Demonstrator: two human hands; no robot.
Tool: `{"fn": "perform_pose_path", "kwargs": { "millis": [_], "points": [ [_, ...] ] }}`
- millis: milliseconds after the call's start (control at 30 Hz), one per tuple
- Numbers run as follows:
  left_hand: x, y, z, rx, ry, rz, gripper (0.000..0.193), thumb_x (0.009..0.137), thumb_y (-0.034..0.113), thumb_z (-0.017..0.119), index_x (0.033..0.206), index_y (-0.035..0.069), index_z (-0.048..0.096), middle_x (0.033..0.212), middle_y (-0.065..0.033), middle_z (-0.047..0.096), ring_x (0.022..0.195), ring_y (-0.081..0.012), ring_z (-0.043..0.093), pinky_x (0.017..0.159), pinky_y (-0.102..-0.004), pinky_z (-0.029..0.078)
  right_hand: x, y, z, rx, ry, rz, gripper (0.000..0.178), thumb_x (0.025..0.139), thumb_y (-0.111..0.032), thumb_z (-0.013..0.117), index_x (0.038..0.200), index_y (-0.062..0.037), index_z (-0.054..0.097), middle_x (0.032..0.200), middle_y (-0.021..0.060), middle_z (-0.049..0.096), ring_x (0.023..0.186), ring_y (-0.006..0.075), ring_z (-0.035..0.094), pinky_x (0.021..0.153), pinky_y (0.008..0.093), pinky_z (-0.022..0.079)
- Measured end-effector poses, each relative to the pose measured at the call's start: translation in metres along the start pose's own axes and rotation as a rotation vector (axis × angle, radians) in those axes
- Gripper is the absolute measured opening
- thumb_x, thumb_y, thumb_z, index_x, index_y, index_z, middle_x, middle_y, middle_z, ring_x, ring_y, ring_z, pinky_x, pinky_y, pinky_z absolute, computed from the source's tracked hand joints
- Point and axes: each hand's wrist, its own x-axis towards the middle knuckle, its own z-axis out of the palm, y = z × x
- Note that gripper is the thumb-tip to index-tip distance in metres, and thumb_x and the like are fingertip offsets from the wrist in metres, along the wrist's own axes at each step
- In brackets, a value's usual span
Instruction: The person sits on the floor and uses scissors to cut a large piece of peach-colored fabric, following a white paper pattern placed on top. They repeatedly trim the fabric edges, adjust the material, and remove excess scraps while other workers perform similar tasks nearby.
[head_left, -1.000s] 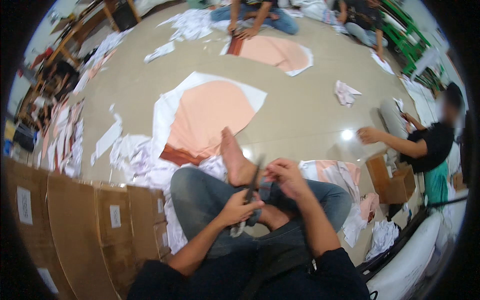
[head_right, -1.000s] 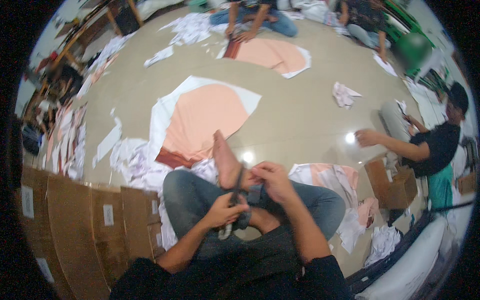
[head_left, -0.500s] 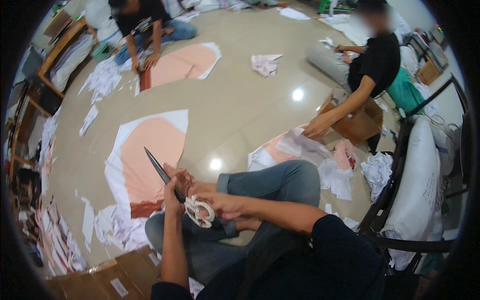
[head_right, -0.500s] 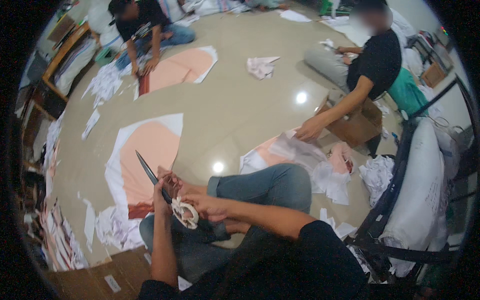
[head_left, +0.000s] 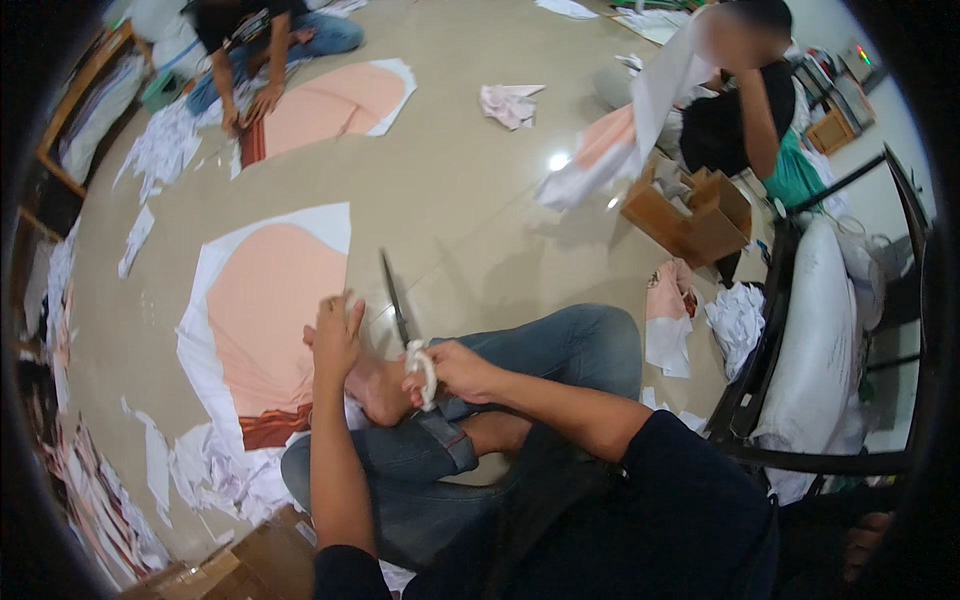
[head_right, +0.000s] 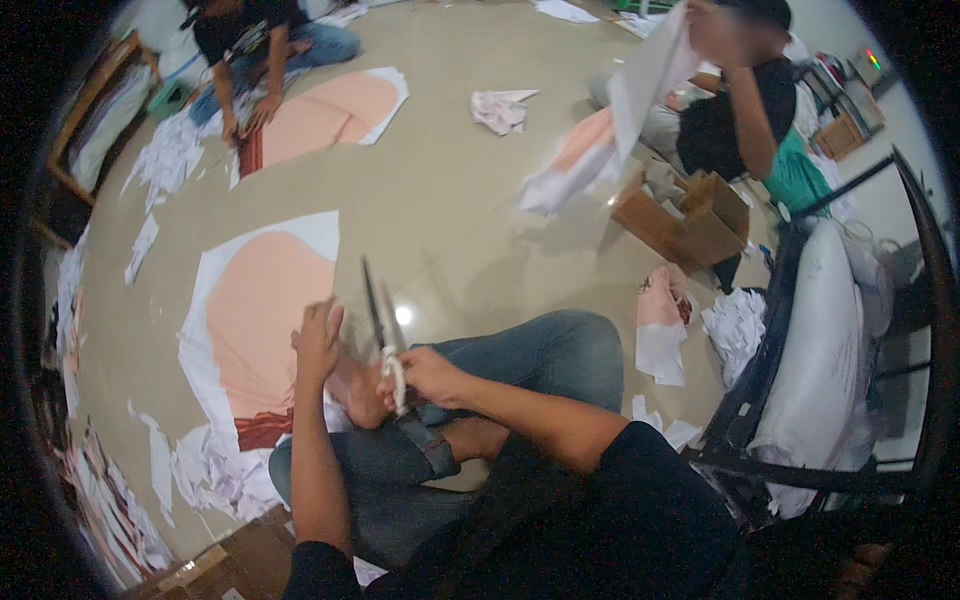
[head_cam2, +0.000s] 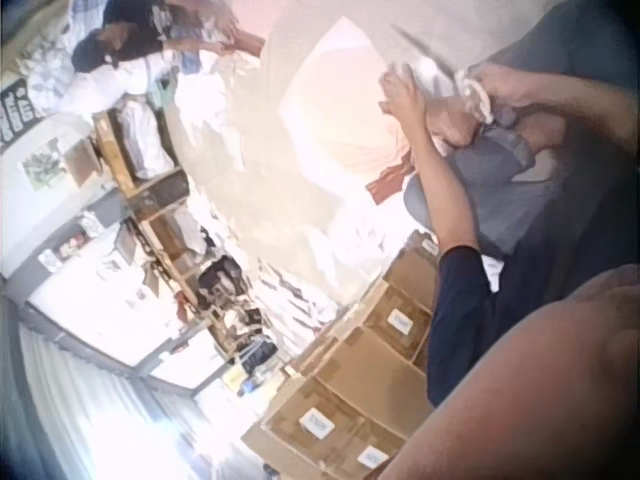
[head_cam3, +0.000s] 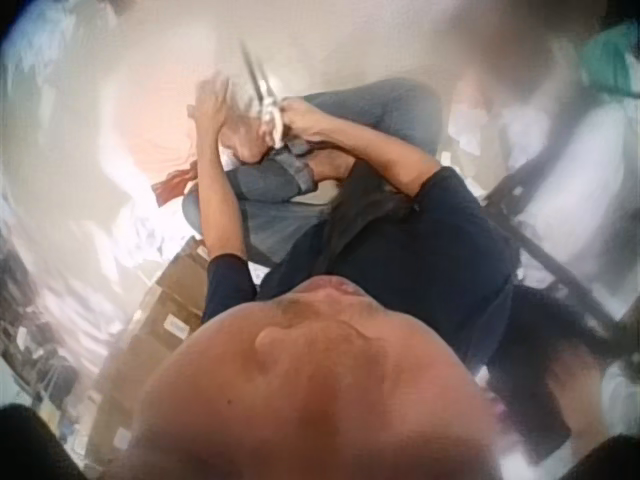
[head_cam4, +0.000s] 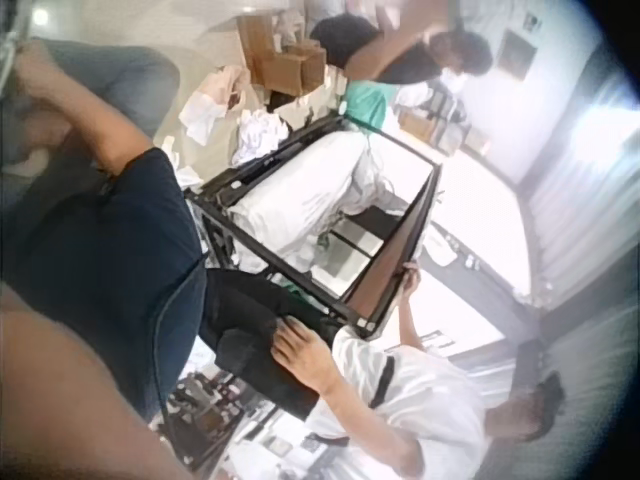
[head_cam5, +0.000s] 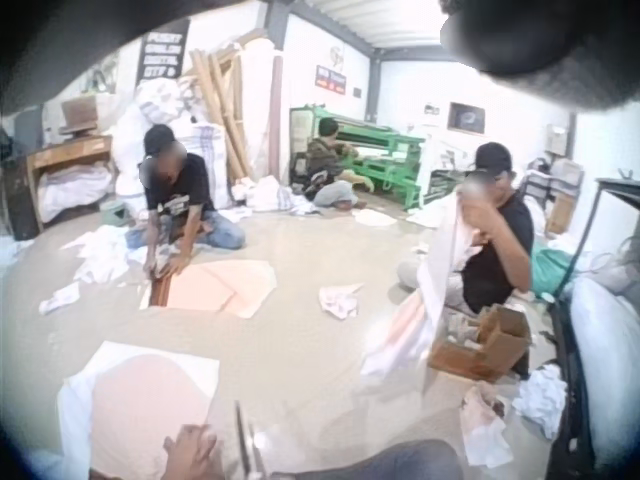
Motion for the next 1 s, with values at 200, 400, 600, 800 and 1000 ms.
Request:
{"fn": "perform_pose_path", "kwargs": {
  "millis": [200, 400, 600, 800, 1000],
  "points": [
    [-0.010, -0.004, 0.019, 0.768, -0.156, -0.442, 0.075, 0.102, 0.051, 0.073, 0.157, 0.002, 0.063, 0.164, -0.0312, 0.057, 0.140, -0.0430, 0.062, 0.114, -0.0542, 0.052, -0.005, -0.055, -0.019, -0.191, 0.171, 0.117, 0.049, 0.111, -0.048, 0.071, 0.121, -0.0001, 0.073, 0.080, 0.0053, 0.066, 0.060, 0.0183, 0.065, 0.055, 0.0354, 0.054],
    [-0.005, 0.017, 0.021, 0.472, -0.251, -0.462, 0.060, 0.099, 0.051, 0.077, 0.137, 0.003, 0.076, 0.141, -0.0218, 0.069, 0.123, -0.0379, 0.069, 0.107, -0.0542, 0.054, 0.015, -0.112, -0.036, -0.694, 0.139, 0.329, 0.066, 0.112, -0.064, 0.065, 0.123, 0.0010, 0.072, 0.077, 0.0029, 0.063, 0.058, 0.0155, 0.064, 0.053, 0.0315, 0.052],
    [0.003, 0.016, 0.018, 0.244, -0.078, -0.365, 0.050, 0.096, 0.042, 0.084, 0.131, 0.007, 0.077, 0.131, -0.0185, 0.069, 0.122, -0.0376, 0.069, 0.104, -0.0540, 0.057, 0.067, -0.091, -0.061, -0.923, 0.142, 0.251, 0.054, 0.108, -0.056, 0.076, 0.123, -0.0048, 0.067, 0.080, -0.0013, 0.059, 0.062, 0.0100, 0.058, 0.057, 0.0285, 0.046],
    [0.003, 0.002, 0.026, 0.217, -0.188, -0.374, 0.047, 0.095, 0.040, 0.085, 0.131, 0.011, 0.078, 0.133, -0.0170, 0.068, 0.125, -0.0369, 0.068, 0.101, -0.0519, 0.059, 0.085, -0.059, -0.077, -0.983, 0.175, 0.187, 0.045, 0.110, -0.050, 0.075, 0.125, -0.0094, 0.065, 0.085, -0.0034, 0.058, 0.069, 0.0069, 0.055, 0.061, 0.0252, 0.047],
    [0.005, 0.004, 0.026, 0.220, -0.195, -0.410, 0.044, 0.094, 0.039, 0.085, 0.126, 0.009, 0.080, 0.130, -0.0163, 0.068, 0.125, -0.0367, 0.068, 0.102, -0.0521, 0.059, 0.091, -0.033, -0.075, -1.315, 0.249, -0.054, 0.044, 0.110, -0.049, 0.076, 0.124, -0.0081, 0.067, 0.088, -0.0020, 0.062, 0.073, 0.0091, 0.054, 0.067, 0.0281, 0.046]
  ]
}}
